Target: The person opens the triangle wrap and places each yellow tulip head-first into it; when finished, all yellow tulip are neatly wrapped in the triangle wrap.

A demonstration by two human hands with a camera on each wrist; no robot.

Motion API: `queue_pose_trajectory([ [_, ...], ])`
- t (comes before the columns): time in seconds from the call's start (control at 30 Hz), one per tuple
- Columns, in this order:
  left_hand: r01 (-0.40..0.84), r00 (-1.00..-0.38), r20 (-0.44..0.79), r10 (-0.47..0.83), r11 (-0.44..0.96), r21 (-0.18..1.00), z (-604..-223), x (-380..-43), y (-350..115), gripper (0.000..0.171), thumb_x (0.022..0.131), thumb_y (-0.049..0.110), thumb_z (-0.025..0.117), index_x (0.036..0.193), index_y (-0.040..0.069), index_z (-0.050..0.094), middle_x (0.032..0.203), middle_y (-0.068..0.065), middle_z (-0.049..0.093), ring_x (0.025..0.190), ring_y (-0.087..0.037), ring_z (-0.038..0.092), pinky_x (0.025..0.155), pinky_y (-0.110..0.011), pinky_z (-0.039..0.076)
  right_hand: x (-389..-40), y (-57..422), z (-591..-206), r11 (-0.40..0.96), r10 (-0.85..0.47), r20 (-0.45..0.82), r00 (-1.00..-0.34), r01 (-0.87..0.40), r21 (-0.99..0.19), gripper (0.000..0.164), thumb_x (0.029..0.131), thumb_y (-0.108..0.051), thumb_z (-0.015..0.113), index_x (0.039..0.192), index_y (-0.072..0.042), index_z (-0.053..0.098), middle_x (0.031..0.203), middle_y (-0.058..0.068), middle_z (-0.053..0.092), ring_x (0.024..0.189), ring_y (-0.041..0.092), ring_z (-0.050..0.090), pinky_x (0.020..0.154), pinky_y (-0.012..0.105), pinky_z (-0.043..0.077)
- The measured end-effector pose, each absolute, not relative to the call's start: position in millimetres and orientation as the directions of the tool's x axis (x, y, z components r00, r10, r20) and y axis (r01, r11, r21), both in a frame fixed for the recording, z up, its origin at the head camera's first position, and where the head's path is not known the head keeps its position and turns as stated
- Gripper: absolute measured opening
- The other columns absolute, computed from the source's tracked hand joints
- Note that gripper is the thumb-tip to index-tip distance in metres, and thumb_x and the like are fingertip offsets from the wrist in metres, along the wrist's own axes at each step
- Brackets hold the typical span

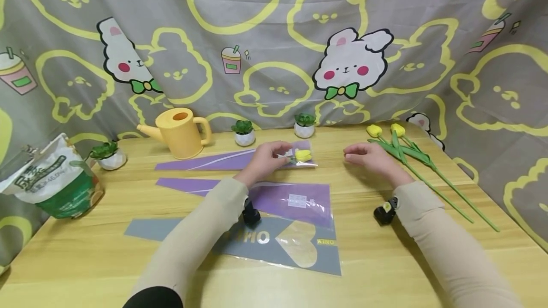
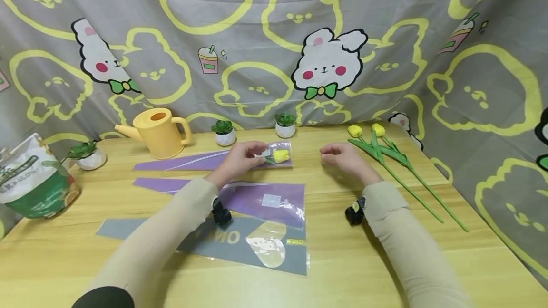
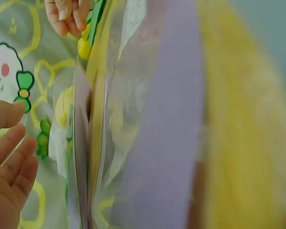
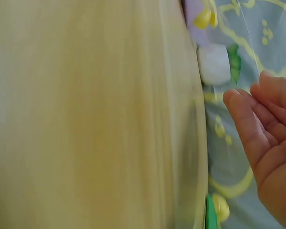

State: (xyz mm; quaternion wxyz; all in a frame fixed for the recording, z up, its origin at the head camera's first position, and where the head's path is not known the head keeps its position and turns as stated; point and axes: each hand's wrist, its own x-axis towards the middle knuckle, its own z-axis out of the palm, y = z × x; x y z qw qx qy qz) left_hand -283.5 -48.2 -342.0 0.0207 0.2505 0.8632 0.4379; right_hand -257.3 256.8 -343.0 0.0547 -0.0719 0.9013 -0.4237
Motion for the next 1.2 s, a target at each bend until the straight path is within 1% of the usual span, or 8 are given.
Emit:
queue_pose_trajectory([
  [0.23,0.573,-0.744,0.203,0.636,0.452,0.684,-336.1,-266.2,-50.9,0.042,0.083,0.004,0.066,0.124,0.003,0.057,0.121,-0.015,0.060,0.106,-0.030,0.058,0.089,-0.035,0.048,-235.5,302.5,-341.5,0.643,-0.124,-0.031,-0.992,-0.056,-0.764,0.050,0.092,-0.033,0.056,0.128,0.002,0.050,0.122,0.021,0.057,0.092,0.003,0.059,0.078,0.022,0.048],
  [0.5,0.488,-0.768,0.079,0.635,0.502,0.714,-334.0,-247.8,-49.0,0.033,0.083,0.006,0.065,0.116,0.008,0.064,0.113,-0.010,0.065,0.101,-0.022,0.060,0.083,-0.026,0.048,-209.4,352.5,-348.2,0.625,-0.044,-0.048,-0.998,0.010,-0.781,0.055,0.093,-0.034,0.054,0.130,0.007,0.044,0.112,0.001,0.061,0.084,-0.012,0.054,0.074,0.012,0.044],
  [0.63,0.494,-0.742,0.043,0.669,0.503,0.709,-339.0,-241.5,-49.3,0.025,0.085,0.008,0.065,0.109,0.007,0.068,0.108,-0.007,0.068,0.097,-0.015,0.061,0.078,-0.022,0.048,-196.7,371.9,-355.2,0.668,0.027,-0.024,-0.999,0.036,-0.743,0.054,0.093,-0.036,0.054,0.128,0.005,0.048,0.096,-0.021,0.057,0.080,-0.015,0.049,0.069,0.013,0.043],
  [0.77,0.541,-0.706,0.027,0.708,0.514,0.666,-343.8,-237.3,-48.7,0.018,0.085,0.011,0.066,0.101,0.008,0.072,0.101,-0.002,0.070,0.088,-0.007,0.061,0.072,-0.018,0.047,-188.5,383.9,-361.2,0.641,0.082,-0.030,-0.996,0.076,-0.764,0.055,0.092,-0.037,0.054,0.126,0.006,0.047,0.087,-0.033,0.050,0.079,-0.014,0.049,0.066,0.014,0.044],
  [0.87,0.572,-0.683,0.026,0.730,0.513,0.640,-346.3,-233.9,-45.3,0.016,0.084,0.011,0.067,0.099,0.009,0.073,0.099,-0.003,0.071,0.078,-0.005,0.060,0.067,-0.018,0.046,-184.2,388.8,-365.1,0.650,0.107,-0.014,-0.994,0.081,-0.756,0.054,0.092,-0.035,0.055,0.125,0.008,0.048,0.086,-0.034,0.048,0.081,-0.015,0.043,0.067,0.013,0.042],
  [1.0,0.594,-0.668,0.034,0.744,0.505,0.627,-348.0,-231.2,-38.1,0.016,0.084,0.013,0.068,0.099,0.008,0.073,0.097,-0.004,0.070,0.077,-0.007,0.060,0.068,-0.018,0.046,-181.5,391.0,-368.5,0.706,0.143,0.035,-0.989,0.077,-0.704,0.051,0.091,-0.034,0.057,0.119,0.008,0.053,0.083,-0.036,0.046,0.079,-0.016,0.037,0.064,0.014,0.038],
  [1.1,0.603,-0.659,0.035,0.751,0.500,0.622,-349.9,-231.5,-33.9,0.018,0.083,0.013,0.069,0.100,0.008,0.072,0.095,-0.004,0.069,0.082,-0.009,0.060,0.072,-0.018,0.046,-182.1,390.6,-369.3,0.735,0.145,0.061,-0.988,0.066,-0.675,0.047,0.089,-0.029,0.060,0.115,0.010,0.056,0.082,-0.031,0.053,0.074,-0.020,0.038,0.062,0.013,0.039],
  [1.2,0.624,-0.639,0.034,0.768,0.492,0.606,-352.8,-233.6,-31.6,0.021,0.081,0.013,0.070,0.101,0.008,0.072,0.097,-0.005,0.069,0.086,-0.012,0.061,0.076,-0.019,0.046,-184.0,390.2,-369.3,0.752,0.139,0.080,-0.987,0.053,-0.657,0.043,0.087,-0.024,0.064,0.113,0.011,0.058,0.085,-0.015,0.065,0.071,-0.022,0.040,0.061,0.011,0.040],
])
